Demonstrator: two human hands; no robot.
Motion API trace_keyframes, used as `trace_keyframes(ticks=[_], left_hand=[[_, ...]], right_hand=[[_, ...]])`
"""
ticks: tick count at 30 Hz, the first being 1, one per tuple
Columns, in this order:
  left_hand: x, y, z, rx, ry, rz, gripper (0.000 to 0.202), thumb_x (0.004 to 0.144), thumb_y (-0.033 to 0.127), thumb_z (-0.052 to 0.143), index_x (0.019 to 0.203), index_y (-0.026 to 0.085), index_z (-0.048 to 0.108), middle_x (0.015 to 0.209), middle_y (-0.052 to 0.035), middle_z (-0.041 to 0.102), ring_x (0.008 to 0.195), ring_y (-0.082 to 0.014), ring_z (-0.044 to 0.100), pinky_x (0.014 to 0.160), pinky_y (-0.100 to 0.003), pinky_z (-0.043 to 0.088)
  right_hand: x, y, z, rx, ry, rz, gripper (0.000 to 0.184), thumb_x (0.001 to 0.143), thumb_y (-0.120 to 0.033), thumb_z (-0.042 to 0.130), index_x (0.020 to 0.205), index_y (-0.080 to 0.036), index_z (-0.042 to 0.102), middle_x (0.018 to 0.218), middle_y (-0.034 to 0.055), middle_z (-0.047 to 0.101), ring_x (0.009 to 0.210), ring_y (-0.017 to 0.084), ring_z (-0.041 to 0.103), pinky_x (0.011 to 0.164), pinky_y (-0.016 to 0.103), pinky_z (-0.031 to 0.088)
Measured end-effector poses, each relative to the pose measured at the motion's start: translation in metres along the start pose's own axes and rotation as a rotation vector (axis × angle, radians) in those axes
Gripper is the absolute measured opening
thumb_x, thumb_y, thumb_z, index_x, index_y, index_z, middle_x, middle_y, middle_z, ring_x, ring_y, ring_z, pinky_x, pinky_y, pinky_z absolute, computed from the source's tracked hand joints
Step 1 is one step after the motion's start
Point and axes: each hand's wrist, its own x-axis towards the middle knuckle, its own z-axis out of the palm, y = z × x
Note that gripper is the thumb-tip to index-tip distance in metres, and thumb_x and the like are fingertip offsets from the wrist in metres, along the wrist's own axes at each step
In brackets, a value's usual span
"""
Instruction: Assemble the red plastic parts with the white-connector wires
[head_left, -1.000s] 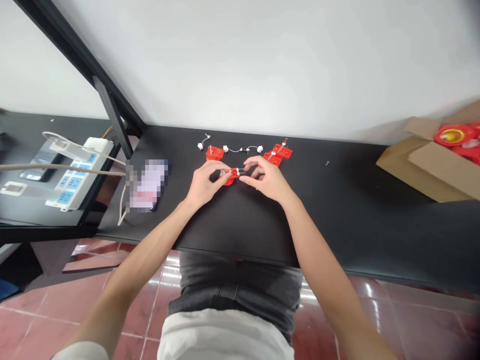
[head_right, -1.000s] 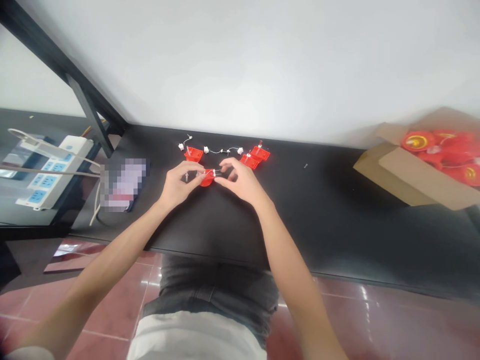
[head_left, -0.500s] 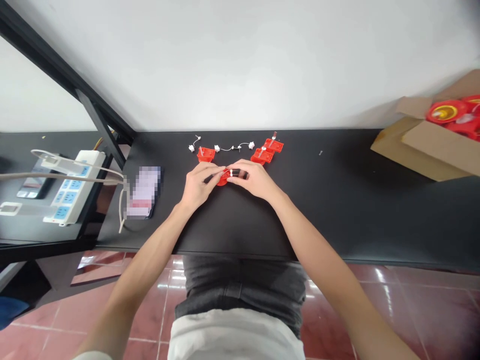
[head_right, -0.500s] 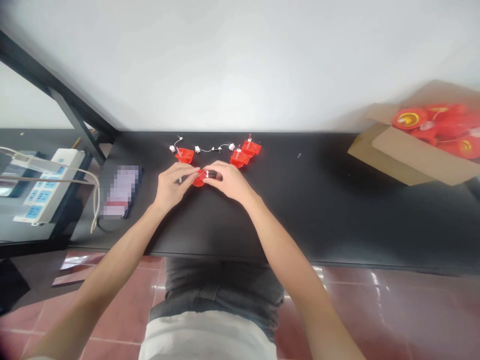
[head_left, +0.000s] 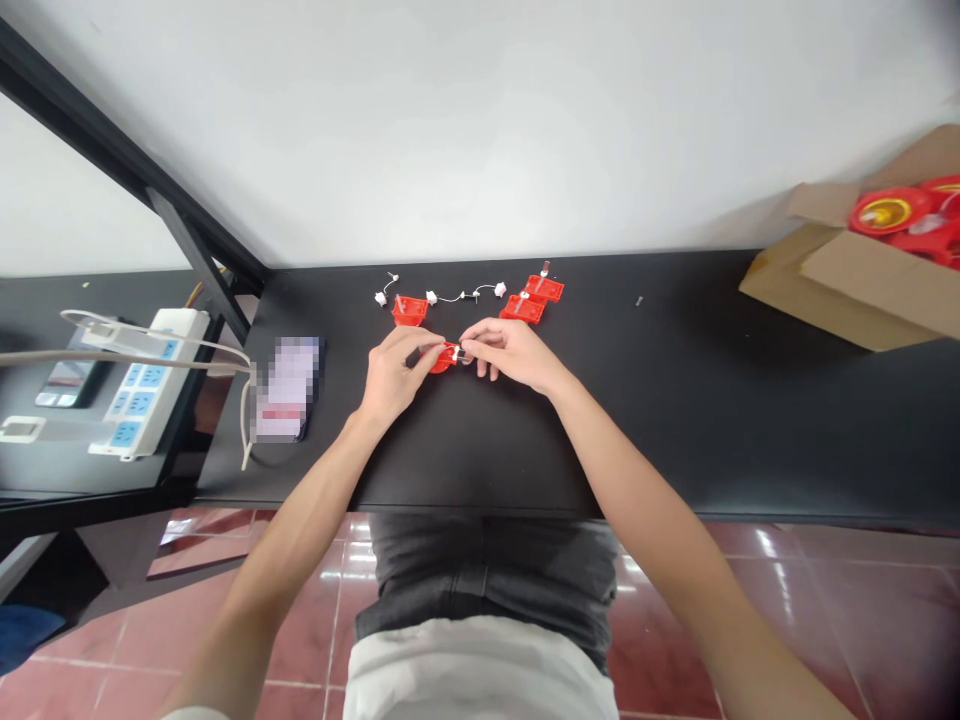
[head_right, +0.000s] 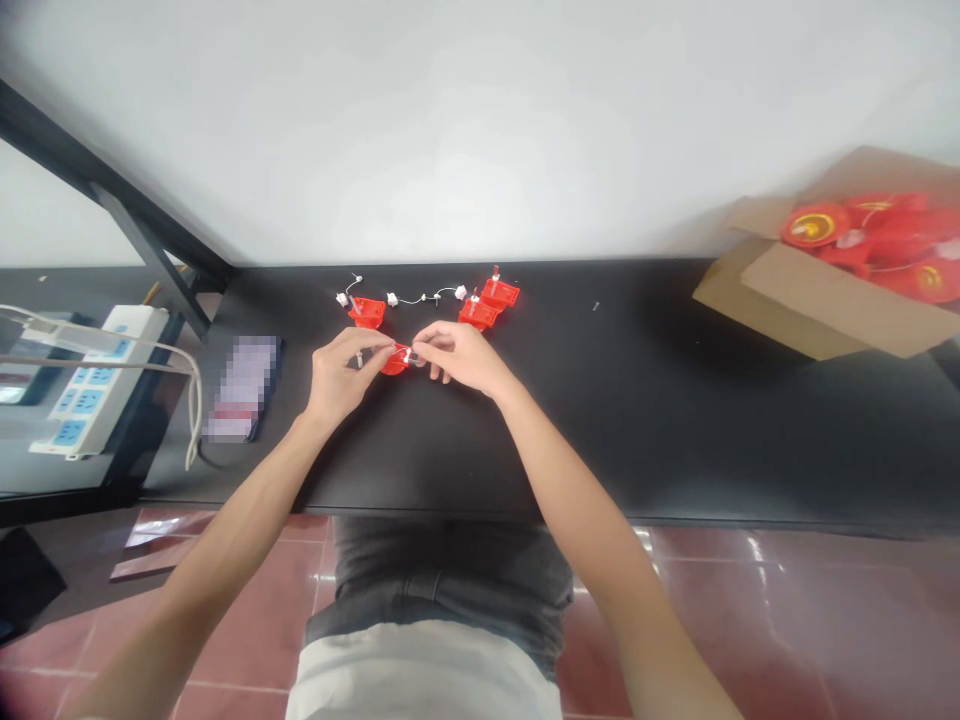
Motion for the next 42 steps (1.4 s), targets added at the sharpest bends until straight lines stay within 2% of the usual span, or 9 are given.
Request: trace_keyframes(ticks=[11, 18, 20, 23, 25, 30, 36, 42], left_hand=[[-0.002, 0.004, 0.001, -0.017, -0.023, 0.035, 0.010, 0.096, 0.023, 0.068, 0.095, 0.020, 0.077, 0.099, -0.0052, 0.079, 0.094, -0.0173, 0.074, 0.086, -0.032, 0.062], [-0.001, 0.006, 0.002, -0.013, -0.044, 0.003, 0.008, 0.095, 0.024, 0.068, 0.098, 0.020, 0.075, 0.094, -0.0040, 0.076, 0.090, -0.0163, 0.071, 0.085, -0.031, 0.060], [-0.001, 0.006, 0.001, -0.030, -0.074, -0.021, 0.015, 0.094, 0.026, 0.070, 0.107, 0.020, 0.073, 0.101, -0.0051, 0.074, 0.093, -0.0169, 0.070, 0.088, -0.032, 0.059], [-0.001, 0.005, 0.001, -0.078, -0.164, -0.064, 0.036, 0.089, 0.029, 0.075, 0.123, 0.020, 0.067, 0.119, -0.0090, 0.070, 0.108, -0.0200, 0.068, 0.097, -0.036, 0.057], [-0.001, 0.005, 0.001, -0.109, -0.244, -0.116, 0.045, 0.088, 0.029, 0.075, 0.130, 0.021, 0.062, 0.120, -0.0087, 0.070, 0.110, -0.0206, 0.068, 0.100, -0.037, 0.055], [-0.002, 0.007, 0.003, -0.169, -0.369, -0.229, 0.041, 0.092, 0.032, 0.069, 0.130, 0.021, 0.060, 0.107, -0.0044, 0.074, 0.095, -0.0172, 0.070, 0.093, -0.032, 0.055], [-0.001, 0.007, 0.002, -0.176, -0.408, -0.255, 0.040, 0.091, 0.035, 0.068, 0.127, 0.021, 0.060, 0.096, -0.0003, 0.073, 0.078, -0.0134, 0.066, 0.083, -0.029, 0.054], [-0.002, 0.008, 0.004, -0.239, -0.394, -0.218, 0.036, 0.091, 0.029, 0.065, 0.126, 0.020, 0.059, 0.094, -0.0006, 0.070, 0.080, -0.0129, 0.065, 0.083, -0.027, 0.053]], right_hand=[[-0.002, -0.006, 0.008, 0.034, -0.005, 0.080, 0.014, 0.090, -0.030, 0.071, 0.093, -0.016, 0.073, 0.077, 0.0032, 0.071, 0.057, 0.009, 0.059, 0.047, 0.020, 0.049], [-0.006, -0.008, 0.009, -0.091, 0.025, 0.019, 0.015, 0.090, -0.030, 0.069, 0.093, -0.017, 0.073, 0.078, 0.0032, 0.071, 0.057, 0.010, 0.060, 0.046, 0.019, 0.049], [-0.007, -0.009, 0.009, -0.133, 0.042, -0.011, 0.014, 0.090, -0.031, 0.068, 0.092, -0.018, 0.072, 0.077, 0.0029, 0.070, 0.056, 0.010, 0.059, 0.046, 0.020, 0.049], [-0.008, -0.010, 0.010, -0.162, 0.066, -0.038, 0.016, 0.090, -0.034, 0.068, 0.090, -0.018, 0.072, 0.077, 0.0032, 0.071, 0.055, 0.010, 0.058, 0.046, 0.021, 0.049], [-0.007, -0.011, 0.009, -0.162, 0.081, -0.024, 0.018, 0.088, -0.036, 0.071, 0.089, -0.018, 0.071, 0.077, 0.0034, 0.071, 0.055, 0.010, 0.058, 0.045, 0.021, 0.049], [-0.008, -0.011, 0.004, -0.091, 0.046, 0.053, 0.021, 0.086, -0.038, 0.074, 0.086, -0.017, 0.070, 0.074, 0.0032, 0.071, 0.055, 0.010, 0.059, 0.047, 0.022, 0.050], [-0.011, -0.012, -0.003, -0.031, -0.007, 0.102, 0.022, 0.084, -0.038, 0.077, 0.085, -0.016, 0.073, 0.071, 0.0034, 0.069, 0.058, 0.012, 0.060, 0.052, 0.024, 0.051], [-0.012, -0.014, -0.002, -0.046, 0.008, 0.103, 0.024, 0.082, -0.040, 0.078, 0.084, -0.016, 0.076, 0.064, 0.0017, 0.066, 0.054, 0.011, 0.057, 0.052, 0.025, 0.049]])
